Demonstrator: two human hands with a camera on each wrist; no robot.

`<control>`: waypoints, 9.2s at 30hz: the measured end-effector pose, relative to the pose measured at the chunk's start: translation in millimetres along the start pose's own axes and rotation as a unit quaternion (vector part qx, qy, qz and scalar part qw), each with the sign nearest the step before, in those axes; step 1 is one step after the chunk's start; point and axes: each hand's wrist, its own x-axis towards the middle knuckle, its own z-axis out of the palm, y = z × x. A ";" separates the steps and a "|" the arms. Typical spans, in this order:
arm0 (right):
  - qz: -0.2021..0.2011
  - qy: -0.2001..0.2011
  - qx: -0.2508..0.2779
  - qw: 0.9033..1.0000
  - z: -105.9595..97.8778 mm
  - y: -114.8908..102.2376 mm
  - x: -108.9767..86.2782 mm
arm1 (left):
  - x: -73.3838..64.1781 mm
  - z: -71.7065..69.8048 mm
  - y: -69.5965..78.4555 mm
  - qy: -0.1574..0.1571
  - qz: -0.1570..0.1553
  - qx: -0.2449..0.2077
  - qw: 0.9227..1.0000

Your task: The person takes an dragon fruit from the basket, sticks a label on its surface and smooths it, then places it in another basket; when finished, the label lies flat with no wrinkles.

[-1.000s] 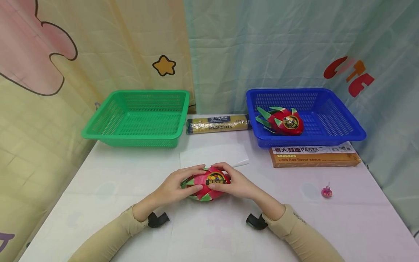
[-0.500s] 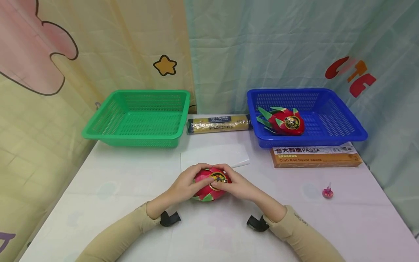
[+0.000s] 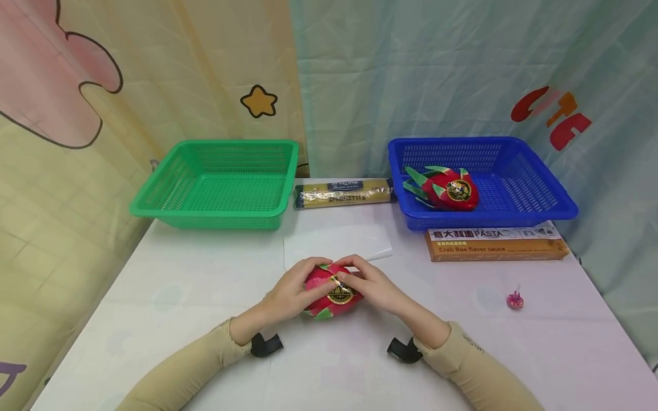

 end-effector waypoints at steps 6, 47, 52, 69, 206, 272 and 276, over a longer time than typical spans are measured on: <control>0.024 0.025 0.011 0.999 -0.6 0.8 1.2 | 0.8 1.0 -3.9 -0.005 -0.003 0.016 1.000; -0.017 0.067 -0.002 0.998 9.7 11.0 4.5 | 7.9 -4.7 -10.6 -0.001 -0.035 0.000 0.999; -0.030 0.037 -0.011 0.999 9.9 9.4 3.3 | 7.9 -5.0 -11.3 0.001 -0.029 0.009 1.000; -0.055 0.004 -0.030 0.998 -1.3 14.7 1.2 | 6.4 -3.5 -12.9 -0.016 0.003 0.049 0.999; -0.093 0.329 -0.140 0.929 -157.5 -61.5 -78.2 | 148.2 1.5 20.6 0.171 0.006 -0.234 0.957; 0.185 0.276 -0.337 0.881 -320.1 39.2 -44.9 | 183.4 69.0 21.8 0.033 -0.052 -0.146 0.987; 0.156 0.288 -0.363 0.872 -312.3 22.5 -48.5 | 172.2 53.0 21.5 -0.023 -0.019 -0.093 0.995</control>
